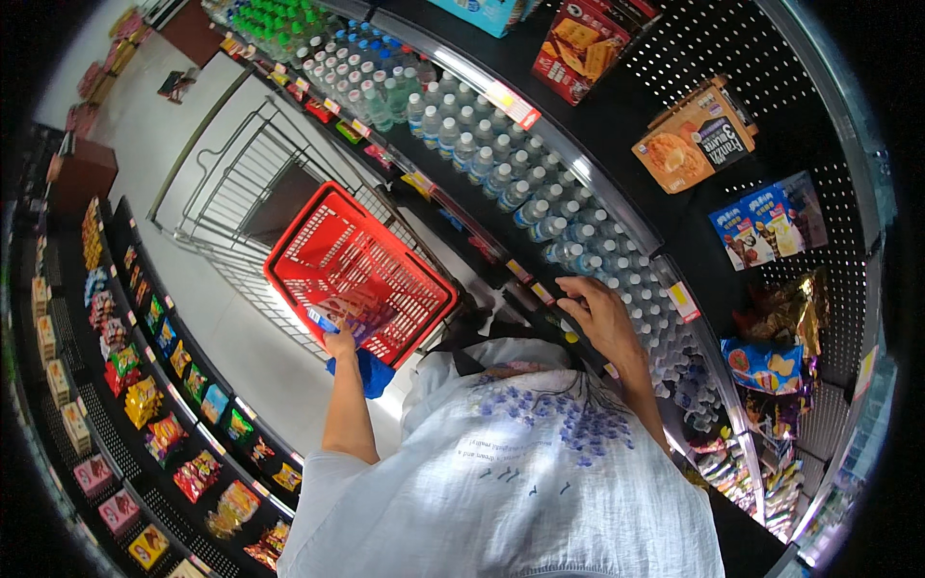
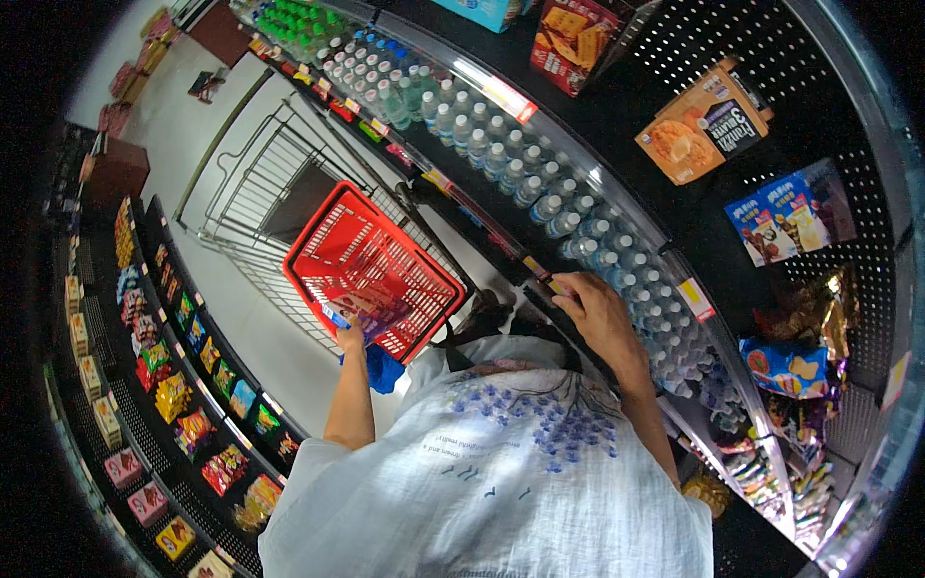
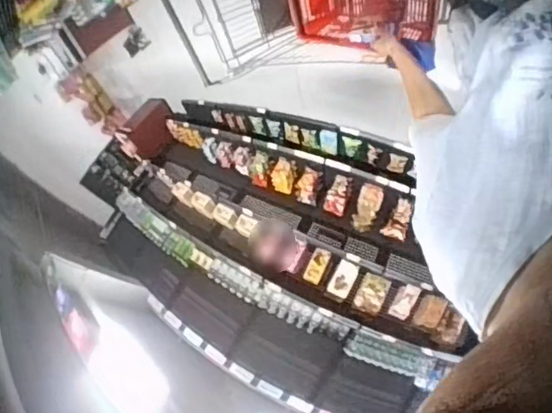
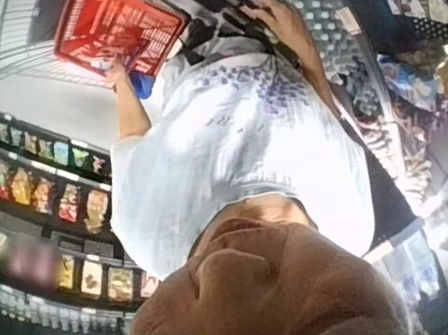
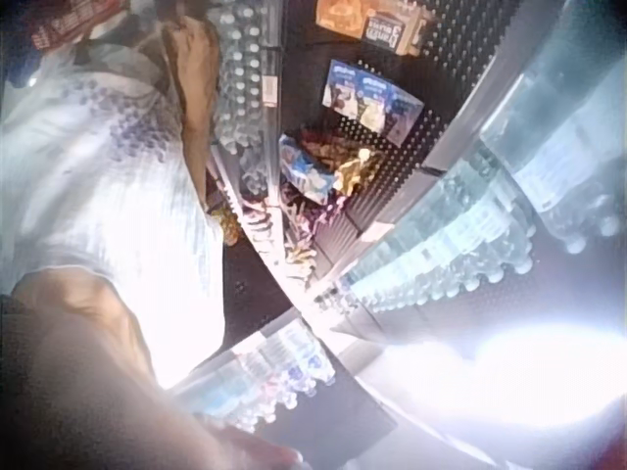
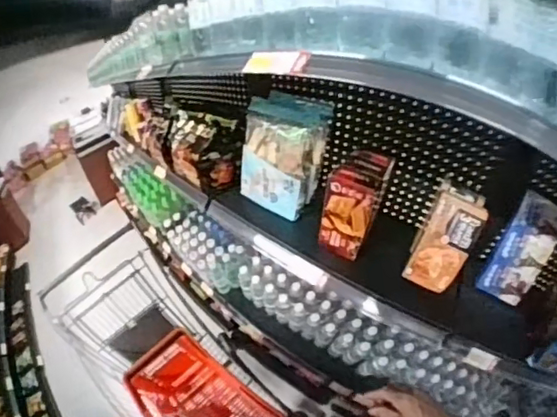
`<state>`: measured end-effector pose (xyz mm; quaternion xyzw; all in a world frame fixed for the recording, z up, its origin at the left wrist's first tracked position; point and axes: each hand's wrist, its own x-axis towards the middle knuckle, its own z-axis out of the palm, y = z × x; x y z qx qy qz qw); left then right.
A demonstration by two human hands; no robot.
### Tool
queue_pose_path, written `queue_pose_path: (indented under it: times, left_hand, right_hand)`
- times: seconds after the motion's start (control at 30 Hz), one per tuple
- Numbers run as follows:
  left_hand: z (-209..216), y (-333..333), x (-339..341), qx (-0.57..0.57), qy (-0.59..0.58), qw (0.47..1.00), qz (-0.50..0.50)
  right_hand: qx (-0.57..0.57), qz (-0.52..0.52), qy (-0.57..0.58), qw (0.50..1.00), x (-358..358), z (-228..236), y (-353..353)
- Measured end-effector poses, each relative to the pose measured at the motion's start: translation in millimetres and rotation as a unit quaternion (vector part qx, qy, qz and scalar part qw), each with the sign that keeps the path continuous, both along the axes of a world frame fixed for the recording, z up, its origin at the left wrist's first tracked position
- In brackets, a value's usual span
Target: The person wipes a supermarket shelf with a blue cloth, then picks up various packaged food items from a red shopping basket and places them onto the shelf. The person handles items one at a time, including boxes of noodles and bags of chips, arranging them on the shelf.
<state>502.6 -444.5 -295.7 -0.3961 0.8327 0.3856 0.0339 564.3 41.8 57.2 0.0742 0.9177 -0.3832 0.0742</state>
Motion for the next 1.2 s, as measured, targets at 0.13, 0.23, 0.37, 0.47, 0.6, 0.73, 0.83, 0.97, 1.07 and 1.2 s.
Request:
queue_pose_path:
  times: [0.13, 0.23, 0.37, 0.47, 0.6, 0.73, 0.83, 0.97, 1.07, 1.2]
  left_hand:
    - [20.0, 22.1, -6.4, 0.004, -0.059, 0.997, -0.041]
    - [13.7, 13.9, -6.0, 0.059, -0.056, 0.995, -0.062]
    - [-28.4, -20.1, -1.7, 0.280, 0.059, 0.958, -0.021]
    - [-0.4, -9.1, 6.0, -0.007, -0.054, 0.987, -0.151]
    - [41.9, 21.7, 9.5, -0.063, -0.222, 0.963, -0.135]
    - [58.4, 30.8, 17.8, -0.139, -0.299, 0.923, -0.197]
    - [32.5, 7.8, 22.5, -0.262, -0.286, 0.814, -0.432]
    - [38.4, -19.4, 21.2, -0.402, -0.186, 0.582, -0.682]
    - [64.2, 38.7, 15.1, -0.227, -0.147, 0.893, -0.359]
    - [88.4, 97.3, -25.7, -0.154, 0.060, 0.871, -0.462]
  right_hand:
    - [0.002, -0.068, -0.043, 0.997, 21.6, -7.2, 7.2]
    - [0.010, -0.083, -0.022, 0.996, 32.9, -9.4, 12.3]
    - [-0.003, -0.101, -0.027, 0.994, 42.0, -12.6, 21.3]
    - [-0.014, -0.133, -0.046, 0.990, 48.1, -12.1, 22.3]
    - [0.003, -0.125, -0.034, 0.992, 52.2, -18.0, 30.4]
    - [-0.025, -0.128, -0.031, 0.991, 54.0, -18.6, 38.6]
    - [-0.017, -0.137, -0.022, 0.990, 57.2, -13.3, 48.8]
    - [0.035, -0.136, 0.049, 0.989, 74.8, -23.3, 70.9]
    - [0.062, -0.197, 0.103, 0.973, 90.5, -9.5, 84.1]
    - [0.064, -0.323, 0.198, 0.923, 117.1, 16.3, 105.0]
